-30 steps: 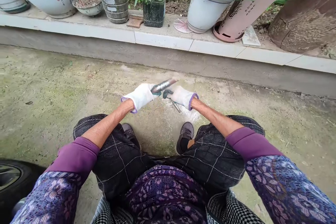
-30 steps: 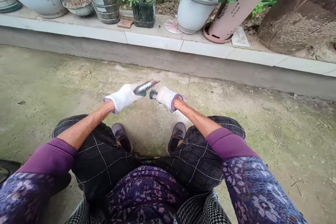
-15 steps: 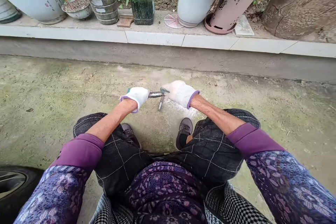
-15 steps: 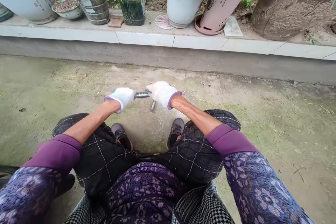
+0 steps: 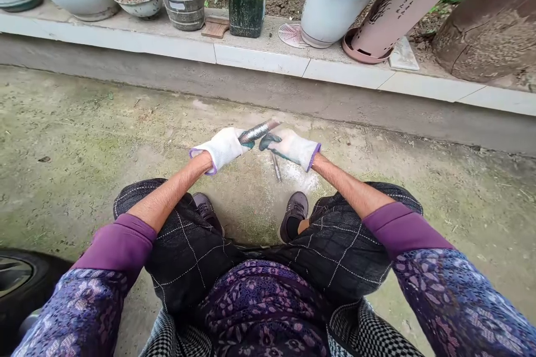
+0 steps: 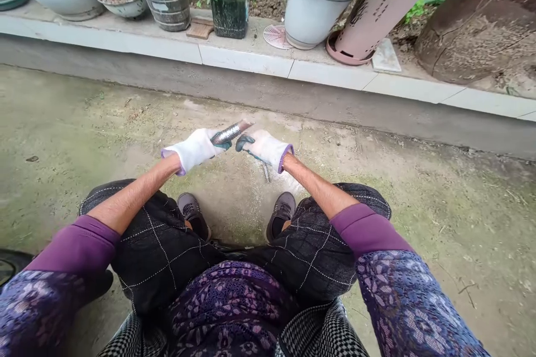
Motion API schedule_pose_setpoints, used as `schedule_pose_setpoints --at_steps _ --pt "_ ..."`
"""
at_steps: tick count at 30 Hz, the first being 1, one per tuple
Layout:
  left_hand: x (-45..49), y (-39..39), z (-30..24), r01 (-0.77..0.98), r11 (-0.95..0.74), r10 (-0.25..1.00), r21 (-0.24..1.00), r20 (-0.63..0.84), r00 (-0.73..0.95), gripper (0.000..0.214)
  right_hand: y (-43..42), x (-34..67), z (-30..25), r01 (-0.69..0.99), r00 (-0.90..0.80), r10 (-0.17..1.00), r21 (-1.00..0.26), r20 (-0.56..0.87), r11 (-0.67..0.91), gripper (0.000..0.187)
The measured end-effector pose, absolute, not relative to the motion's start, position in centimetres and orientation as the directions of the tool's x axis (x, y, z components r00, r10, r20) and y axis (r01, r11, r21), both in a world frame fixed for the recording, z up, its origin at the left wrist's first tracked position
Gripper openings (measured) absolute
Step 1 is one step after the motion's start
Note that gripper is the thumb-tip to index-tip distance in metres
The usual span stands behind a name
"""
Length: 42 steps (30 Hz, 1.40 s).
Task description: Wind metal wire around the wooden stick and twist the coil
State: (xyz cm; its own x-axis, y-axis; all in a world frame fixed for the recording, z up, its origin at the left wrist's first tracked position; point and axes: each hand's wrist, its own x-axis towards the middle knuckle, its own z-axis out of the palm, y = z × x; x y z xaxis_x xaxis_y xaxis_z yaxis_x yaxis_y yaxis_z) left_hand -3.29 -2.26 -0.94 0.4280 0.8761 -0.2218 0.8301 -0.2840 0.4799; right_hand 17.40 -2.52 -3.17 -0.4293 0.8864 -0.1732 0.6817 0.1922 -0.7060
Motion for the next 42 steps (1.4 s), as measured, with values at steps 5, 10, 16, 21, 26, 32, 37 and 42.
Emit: schedule_pose_setpoints --at_steps 5,10,16,21,26,32,37,42 --pt "-3.1 -2.0 -1.0 0.952 -0.248 0.928 0.179 -0.240 0.287 0.037 -4.0 15.9 -2.9 0.448 -0.326 0.882 -0.877 -0.340 -0.173 0.023" --pt "-1.9 -2.1 -0.9 0.878 -0.145 0.945 0.457 -0.200 0.260 0.041 -4.7 15.4 -1.4 0.096 -0.324 0.837 -0.895 -0.441 -0.435 0.010" --pt "-2.3 -2.5 2.4 0.346 0.201 0.858 0.916 -0.336 0.390 0.061 -3.8 16.4 0.0 0.120 -0.267 0.916 -0.954 -0.298 -0.275 0.019" --pt "-3.4 -2.9 3.8 0.125 0.285 0.800 0.950 -0.307 0.516 0.055 -3.2 17.0 -1.1 0.286 -0.315 0.881 -0.921 -0.352 -0.266 0.023" --pt "-3.2 -3.2 3.3 0.205 0.260 0.853 0.944 -0.324 0.409 0.044 -3.0 18.1 -0.5 0.368 -0.374 0.892 -0.923 -0.253 -0.108 0.027" --pt "-1.7 -3.8 2.6 0.435 0.117 0.891 0.893 -0.288 0.350 0.034 -2.0 18.1 2.0 0.030 -0.152 0.983 -0.994 -0.107 -0.104 0.037" --pt "-2.5 -4.6 3.1 0.240 0.214 0.766 0.947 -0.315 0.560 0.042 -1.4 17.1 3.4 -0.041 -0.164 0.985 -0.998 -0.048 -0.055 0.019" --pt "-4.8 -5.4 3.8 0.098 0.452 0.546 0.887 -0.362 0.756 0.052 -1.0 16.3 3.4 -0.240 -0.217 0.973 -0.971 0.077 0.024 0.032"
